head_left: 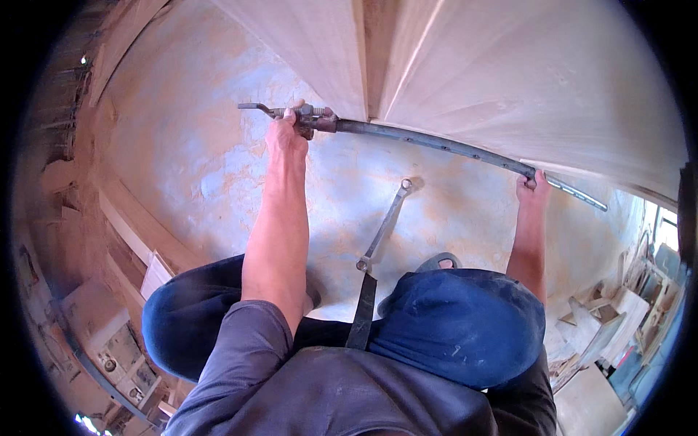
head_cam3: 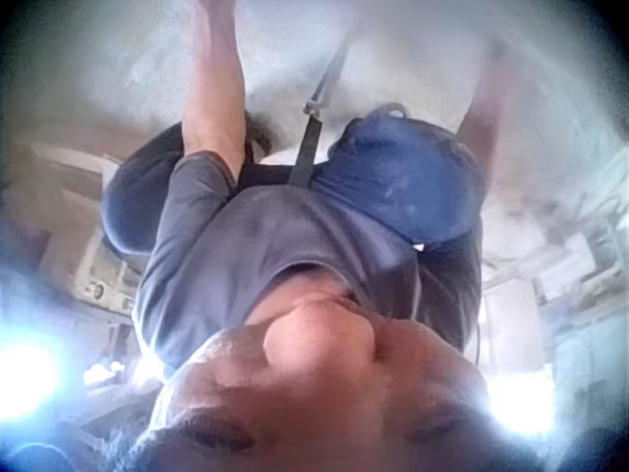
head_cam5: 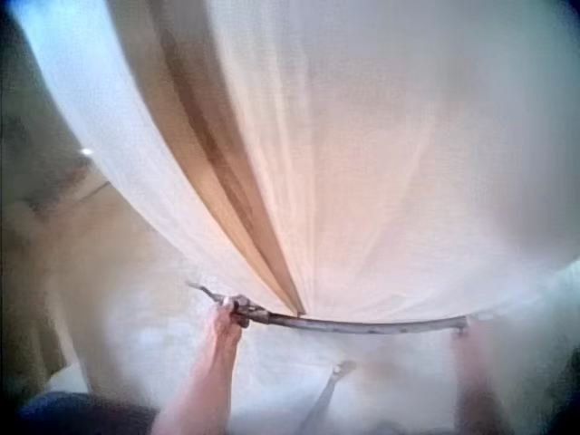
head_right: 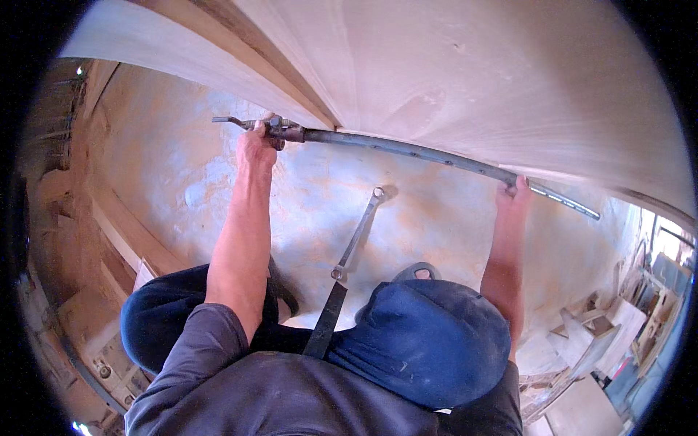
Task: The person assembles a wooden cabinet frame by clamping curved wooden panels together. They use a bar clamp and a wrench to tighten the joints, then remove the clamp and inspect the assembly.
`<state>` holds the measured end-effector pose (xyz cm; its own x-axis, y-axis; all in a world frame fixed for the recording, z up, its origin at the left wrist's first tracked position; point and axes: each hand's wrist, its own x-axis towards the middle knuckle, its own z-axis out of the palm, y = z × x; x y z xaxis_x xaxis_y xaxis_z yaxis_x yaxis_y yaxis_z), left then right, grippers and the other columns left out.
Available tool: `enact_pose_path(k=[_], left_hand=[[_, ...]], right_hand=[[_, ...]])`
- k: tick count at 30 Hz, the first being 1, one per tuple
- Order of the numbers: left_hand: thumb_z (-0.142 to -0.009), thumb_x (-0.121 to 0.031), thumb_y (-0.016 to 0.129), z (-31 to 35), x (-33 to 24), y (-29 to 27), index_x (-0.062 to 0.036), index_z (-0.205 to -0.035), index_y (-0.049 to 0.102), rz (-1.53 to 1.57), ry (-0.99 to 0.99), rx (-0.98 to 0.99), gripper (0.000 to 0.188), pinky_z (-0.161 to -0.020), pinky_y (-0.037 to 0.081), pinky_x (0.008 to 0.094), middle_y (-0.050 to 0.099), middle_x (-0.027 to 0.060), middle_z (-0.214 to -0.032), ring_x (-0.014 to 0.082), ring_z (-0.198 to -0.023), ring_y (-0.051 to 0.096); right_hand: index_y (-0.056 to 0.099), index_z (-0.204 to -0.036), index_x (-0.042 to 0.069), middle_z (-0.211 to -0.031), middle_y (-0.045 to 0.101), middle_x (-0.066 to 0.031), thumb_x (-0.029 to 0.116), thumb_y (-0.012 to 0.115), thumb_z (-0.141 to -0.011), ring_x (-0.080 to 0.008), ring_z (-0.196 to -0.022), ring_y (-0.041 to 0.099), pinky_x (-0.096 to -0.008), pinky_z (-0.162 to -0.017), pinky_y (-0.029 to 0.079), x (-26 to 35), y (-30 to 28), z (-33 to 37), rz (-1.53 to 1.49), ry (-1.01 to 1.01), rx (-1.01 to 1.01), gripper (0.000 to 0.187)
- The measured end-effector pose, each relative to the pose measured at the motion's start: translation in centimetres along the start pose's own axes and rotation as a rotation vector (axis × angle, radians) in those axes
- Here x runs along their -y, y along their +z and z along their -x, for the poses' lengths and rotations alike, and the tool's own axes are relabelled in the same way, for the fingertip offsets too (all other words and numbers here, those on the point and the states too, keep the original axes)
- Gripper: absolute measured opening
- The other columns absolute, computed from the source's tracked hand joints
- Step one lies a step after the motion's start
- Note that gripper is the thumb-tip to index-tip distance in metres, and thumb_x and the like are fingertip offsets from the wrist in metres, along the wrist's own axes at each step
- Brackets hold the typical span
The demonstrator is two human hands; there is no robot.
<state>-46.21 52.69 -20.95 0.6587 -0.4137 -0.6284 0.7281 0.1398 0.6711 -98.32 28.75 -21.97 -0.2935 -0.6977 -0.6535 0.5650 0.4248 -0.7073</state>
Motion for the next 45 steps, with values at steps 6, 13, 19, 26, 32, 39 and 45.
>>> enact_pose_path(k=[6, 13, 19, 26, 32, 39, 45], left_hand=[[-0.093, -0.027, 0.063, 0.0, 0.4, -0.1, 0.0016, -0.102, 0.058, -0.051, -0.03, 0.003, 0.03, -0.053, 0.04, 0.0308, 0.061, 0.0113, -0.087, 0.0171, -0.071, 0.055], [-0.087, -0.019, 0.07, 0.5, -0.7, 1.8, -0.0049, -0.09, 0.053, -0.125, -0.005, -0.185, 0.023, -0.043, 0.036, 0.0337, 0.057, 0.0087, -0.076, 0.0198, -0.053, 0.051], [-0.093, -0.009, 0.058, -1.0, -0.4, -0.6, -0.002, -0.094, 0.052, -0.007, -0.024, -0.062, 0.01, -0.046, 0.04, 0.0344, 0.061, 0.0132, -0.081, 0.0222, -0.058, 0.055], [-0.099, -0.014, 0.048, -1.2, 0.8, -2.9, -0.002, -0.103, 0.057, 0.117, 0.012, 0.129, 0.015, -0.06, 0.045, 0.04, 0.064, 0.0156, -0.109, 0.0258, -0.084, 0.061], [-0.1, -0.034, 0.048, 3.9, -2.8, 4.3, 0.0035, -0.128, 0.036, 0.349, -0.178, -0.19, 0.049, -0.077, 0.048, 0.0385, 0.058, 0.0246, -0.113, 0.0348, -0.099, 0.058], [-0.088, -0.058, 0.051, -3.8, -4.1, 2.3, -0.0006, -0.117, 0.04, 0.114, -0.435, -0.316, 0.066, -0.09, 0.033, 0.0654, 0.056, 0.0188, -0.103, 0.0373, -0.099, 0.053], [-0.087, -0.042, 0.043, -3.9, -6.4, 1.9, 0.0053, -0.12, 0.04, 0.28, -0.554, -0.338, 0.058, -0.1, 0.029, 0.062, 0.053, 0.0247, -0.109, 0.0376, -0.11, 0.05]], right_hand=[[0.057, -0.106, 0.012, -0.089, 0.059, -0.0038, 0.011, 0.057, -0.093, -0.019, -0.08, 0.055, -0.0356, -0.064, 0.047, 0.5, -0.1, -0.4, 0.023, -0.047, -0.042, 0.013], [0.057, -0.111, 0.011, -0.099, 0.063, -0.0064, 0.011, 0.059, -0.092, -0.0224, -0.088, 0.059, -0.035, -0.066, 0.048, 0.7, -0.2, -0.3, 0.071, -0.031, -0.009, 0.019], [0.057, -0.108, 0.012, -0.1, 0.063, -0.005, 0.014, 0.056, -0.093, -0.0204, -0.091, 0.058, -0.035, -0.068, 0.046, 0.2, 0.6, 0.3, 0.063, -0.05, -0.029, 0.015], [0.055, -0.106, 0.013, -0.094, 0.06, -0.0025, 0.015, 0.056, -0.094, -0.0176, -0.082, 0.055, -0.0346, -0.065, 0.045, 0.2, 0.6, 0.9, 0.099, -0.018, -0.017, 0.012], [0.056, -0.093, 0.015, -0.074, 0.055, 0.0012, 0.015, 0.059, -0.093, -0.0133, -0.061, 0.052, -0.0323, -0.055, 0.045, 1.4, 0.3, 1.7, 0.014, 0.007, -0.032, 0.003], [0.055, -0.096, 0.012, -0.079, 0.056, -0.0033, 0.016, 0.063, -0.09, -0.0195, -0.073, 0.056, -0.0337, -0.057, 0.045, -0.1, -0.5, -0.5, 0.086, -0.071, 0.101, 0.01], [0.056, -0.099, 0.01, -0.091, 0.053, -0.0039, 0.014, 0.06, -0.091, -0.0182, -0.081, 0.051, -0.0321, -0.064, 0.043, 0.2, 2.0, 3.5, 0.066, -0.08, -0.048, 0.011]])
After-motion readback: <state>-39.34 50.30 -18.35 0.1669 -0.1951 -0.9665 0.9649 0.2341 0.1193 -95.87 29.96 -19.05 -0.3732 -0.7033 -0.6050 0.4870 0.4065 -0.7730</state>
